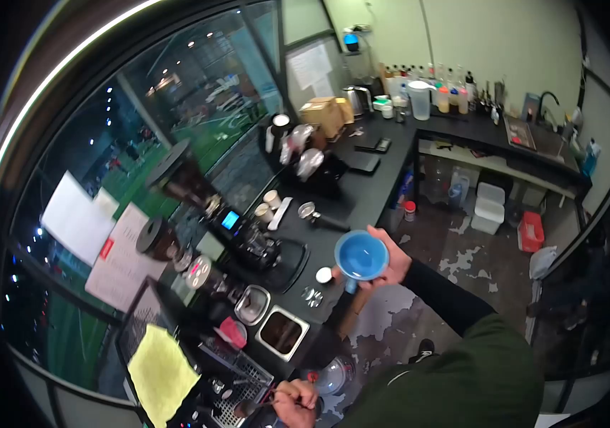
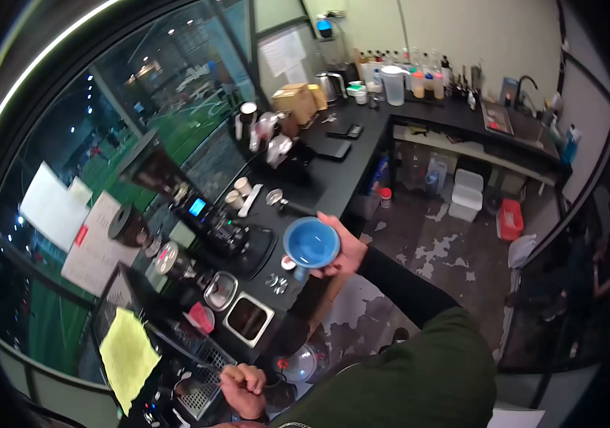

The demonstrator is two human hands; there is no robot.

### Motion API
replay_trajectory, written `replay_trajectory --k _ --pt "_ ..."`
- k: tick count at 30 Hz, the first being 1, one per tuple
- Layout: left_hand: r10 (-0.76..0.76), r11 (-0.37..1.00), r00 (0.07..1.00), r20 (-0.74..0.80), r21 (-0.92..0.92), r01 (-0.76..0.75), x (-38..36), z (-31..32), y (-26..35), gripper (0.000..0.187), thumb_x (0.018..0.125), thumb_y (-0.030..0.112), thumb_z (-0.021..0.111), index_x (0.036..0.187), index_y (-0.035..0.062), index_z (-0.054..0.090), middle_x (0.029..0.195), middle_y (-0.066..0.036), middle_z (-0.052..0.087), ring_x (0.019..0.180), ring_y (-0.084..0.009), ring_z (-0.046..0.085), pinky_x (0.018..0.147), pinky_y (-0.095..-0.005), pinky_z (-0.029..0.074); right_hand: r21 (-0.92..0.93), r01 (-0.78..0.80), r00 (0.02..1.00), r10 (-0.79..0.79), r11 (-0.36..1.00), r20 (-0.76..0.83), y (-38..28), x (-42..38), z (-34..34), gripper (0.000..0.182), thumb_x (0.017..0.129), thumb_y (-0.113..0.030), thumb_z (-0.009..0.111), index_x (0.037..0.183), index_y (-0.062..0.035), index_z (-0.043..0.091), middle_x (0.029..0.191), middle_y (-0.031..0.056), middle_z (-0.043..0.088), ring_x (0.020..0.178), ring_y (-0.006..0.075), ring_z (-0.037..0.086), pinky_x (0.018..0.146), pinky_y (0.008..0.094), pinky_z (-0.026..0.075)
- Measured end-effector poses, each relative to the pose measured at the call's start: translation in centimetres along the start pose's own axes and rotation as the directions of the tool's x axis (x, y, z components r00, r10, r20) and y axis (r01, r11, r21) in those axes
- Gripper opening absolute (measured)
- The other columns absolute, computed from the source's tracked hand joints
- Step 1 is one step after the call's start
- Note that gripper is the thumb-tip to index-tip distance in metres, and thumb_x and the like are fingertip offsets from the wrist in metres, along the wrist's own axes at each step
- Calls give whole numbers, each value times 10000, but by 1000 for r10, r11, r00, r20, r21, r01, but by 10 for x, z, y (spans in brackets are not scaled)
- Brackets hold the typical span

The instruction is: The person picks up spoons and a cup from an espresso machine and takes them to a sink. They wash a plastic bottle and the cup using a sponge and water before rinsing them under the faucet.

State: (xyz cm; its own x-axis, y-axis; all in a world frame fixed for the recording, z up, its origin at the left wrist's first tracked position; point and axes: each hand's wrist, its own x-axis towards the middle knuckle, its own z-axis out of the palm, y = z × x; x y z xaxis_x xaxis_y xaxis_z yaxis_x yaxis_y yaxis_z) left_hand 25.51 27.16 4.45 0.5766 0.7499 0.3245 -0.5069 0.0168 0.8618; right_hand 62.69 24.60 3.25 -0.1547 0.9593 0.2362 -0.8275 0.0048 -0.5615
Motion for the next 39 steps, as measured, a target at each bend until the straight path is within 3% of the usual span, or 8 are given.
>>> replay_trajectory --k 5,10,14,15,20,26,31,39 --pt "-185 972 966 180 -110 207 59 134 -72 440 1072 407 350 758 101 310 595 -49 360 501 -139 325 493 -289 313 270 181 837 -4 946 -547 12 -172 -62 690 970 -629 410 1381 -81 490 1216 226 633 868 347 704 594 310 567" --pt "-401 906 877 265 -27 423 110 217 -132 415 1082 376 322 772 100 320 665 -69 409 564 -134 378 540 -280 348 146 385 589 -121 911 -799 2 -287 -57 582 962 -505 530 1348 -72 490 1130 171 662 880 308 700 686 379 579" --pt "-597 772 700 392 43 635 152 263 -181 409 1086 364 326 764 111 315 668 -31 367 579 -106 332 537 -260 320 119 458 546 -173 881 -820 -22 -337 -100 477 932 -443 602 1263 -105 531 1019 97 667 758 229 674 617 337 552" --pt "-643 715 632 432 45 697 161 274 -194 410 1087 362 329 759 115 312 667 -16 347 577 -98 309 533 -256 307 10 443 431 -203 897 -879 -36 -336 -100 474 914 -432 627 1228 -83 563 1024 96 671 790 217 672 615 316 545" --pt "-693 601 507 513 22 799 209 327 -266 410 1086 362 332 735 150 321 597 43 274 474 -68 218 448 -241 220 -255 321 341 -363 912 -867 -100 -323 -139 480 925 -220 638 1355 -189 426 1007 45 658 817 177 679 647 308 560" --pt "-728 474 398 558 -10 880 299 355 -346 399 1082 392 361 766 148 343 606 54 264 474 -53 219 439 -230 194 -202 4 191 -200 979 -961 -175 -299 -235 534 946 -201 589 1395 -92 321 989 96 620 727 180 667 569 290 553" --pt "-700 398 350 623 -67 915 403 385 -392 351 1075 382 373 816 146 366 618 72 253 486 -35 204 447 -226 179 -236 -180 269 -183 955 -945 -280 -250 -280 537 939 -250 629 1345 -77 322 972 107 615 684 180 660 555 291 546" --pt "-742 459 373 557 16 888 524 453 -456 298 1075 344 376 866 133 406 657 75 267 526 -35 225 476 -208 204 -286 216 466 -356 934 -810 -419 -183 -374 436 934 -157 642 1308 -97 427 1113 99 612 874 212 671 690 347 597"
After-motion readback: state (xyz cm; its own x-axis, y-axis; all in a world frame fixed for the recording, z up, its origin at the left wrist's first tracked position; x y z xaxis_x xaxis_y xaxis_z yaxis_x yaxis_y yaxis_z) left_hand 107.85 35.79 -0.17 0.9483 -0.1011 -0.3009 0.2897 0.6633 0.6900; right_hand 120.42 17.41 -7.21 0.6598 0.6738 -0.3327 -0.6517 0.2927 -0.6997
